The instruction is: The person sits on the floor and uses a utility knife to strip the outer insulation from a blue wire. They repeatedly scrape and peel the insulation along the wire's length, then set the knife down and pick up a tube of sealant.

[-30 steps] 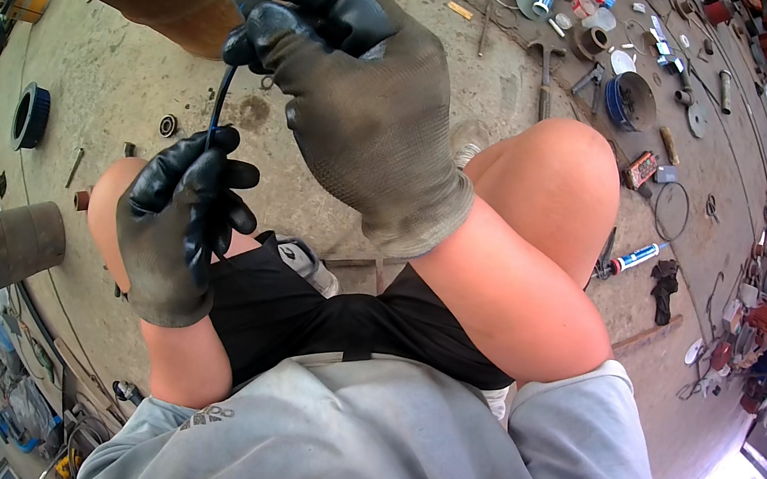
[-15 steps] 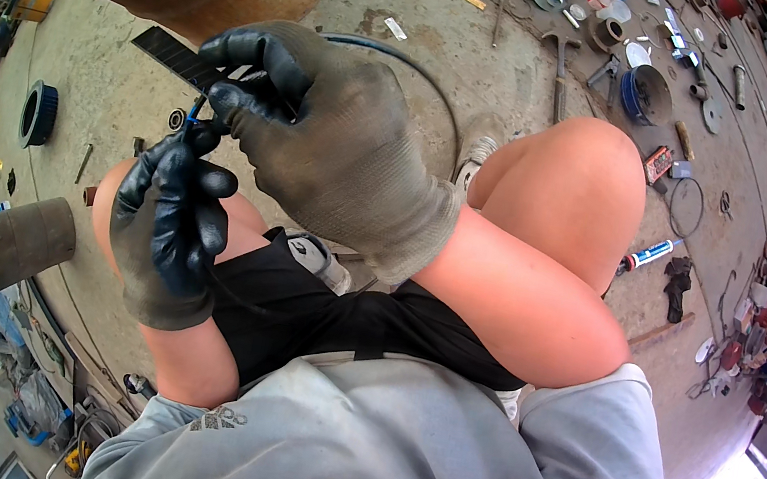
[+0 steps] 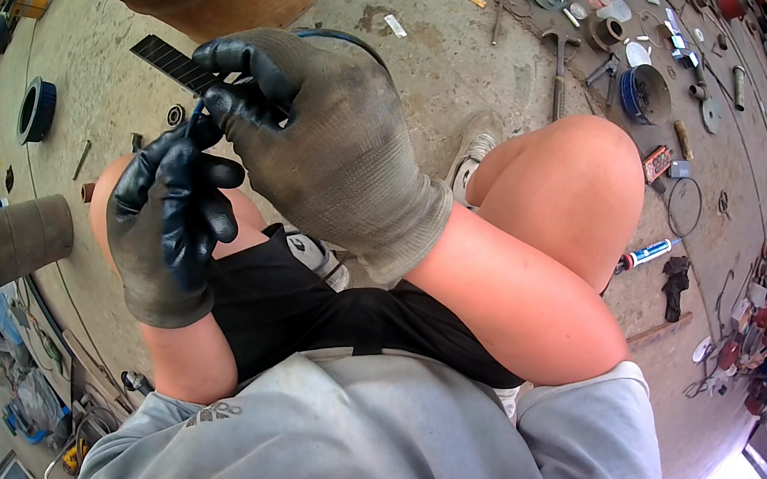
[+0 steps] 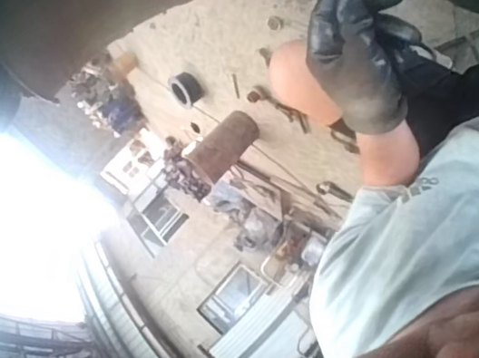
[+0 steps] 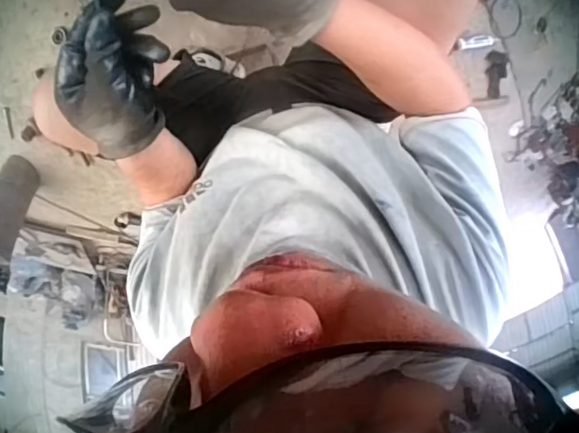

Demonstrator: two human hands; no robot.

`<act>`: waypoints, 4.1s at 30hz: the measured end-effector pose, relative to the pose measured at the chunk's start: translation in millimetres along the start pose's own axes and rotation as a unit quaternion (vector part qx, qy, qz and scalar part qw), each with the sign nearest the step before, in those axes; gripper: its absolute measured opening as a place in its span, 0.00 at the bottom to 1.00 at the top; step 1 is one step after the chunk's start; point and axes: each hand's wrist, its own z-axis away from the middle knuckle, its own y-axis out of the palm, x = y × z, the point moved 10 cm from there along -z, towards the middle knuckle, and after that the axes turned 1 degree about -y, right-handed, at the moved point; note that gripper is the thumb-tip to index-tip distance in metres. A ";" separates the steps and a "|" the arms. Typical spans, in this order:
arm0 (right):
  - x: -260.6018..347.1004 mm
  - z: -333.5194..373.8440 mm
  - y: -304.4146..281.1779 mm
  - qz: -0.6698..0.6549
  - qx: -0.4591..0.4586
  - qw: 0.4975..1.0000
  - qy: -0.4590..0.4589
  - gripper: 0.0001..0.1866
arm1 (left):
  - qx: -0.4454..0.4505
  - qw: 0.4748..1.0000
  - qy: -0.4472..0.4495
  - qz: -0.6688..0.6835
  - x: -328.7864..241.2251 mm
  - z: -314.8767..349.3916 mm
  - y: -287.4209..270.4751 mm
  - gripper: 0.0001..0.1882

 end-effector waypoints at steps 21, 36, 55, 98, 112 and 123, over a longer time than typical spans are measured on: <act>0.5 2.1 8.4 -0.015 0.051 0.999 0.007 0.14 | 0.004 1.000 0.000 -0.001 1.7 -0.1 -5.8 0.18; 8.3 1.7 11.8 0.025 0.091 0.995 -0.033 0.10 | 0.007 1.000 -0.009 0.021 7.6 0.1 -6.6 0.18; -11.7 3.5 16.9 -0.136 0.079 0.987 0.044 0.12 | 0.035 0.997 -0.019 0.072 2.7 1.3 2.6 0.17; -15.0 -31.5 -4.3 -0.317 -0.027 0.937 0.142 0.17 | -0.012 0.997 0.056 -0.048 -43.0 -31.4 0.4 0.14; -68.1 17.1 1.9 -0.269 -0.027 0.927 0.261 0.17 | 0.101 0.990 -0.047 0.085 9.6 -49.9 16.1 0.23; -89.7 17.6 15.9 -0.252 -0.050 0.929 0.267 0.10 | 0.146 0.959 -0.141 0.197 27.5 -46.0 23.1 0.30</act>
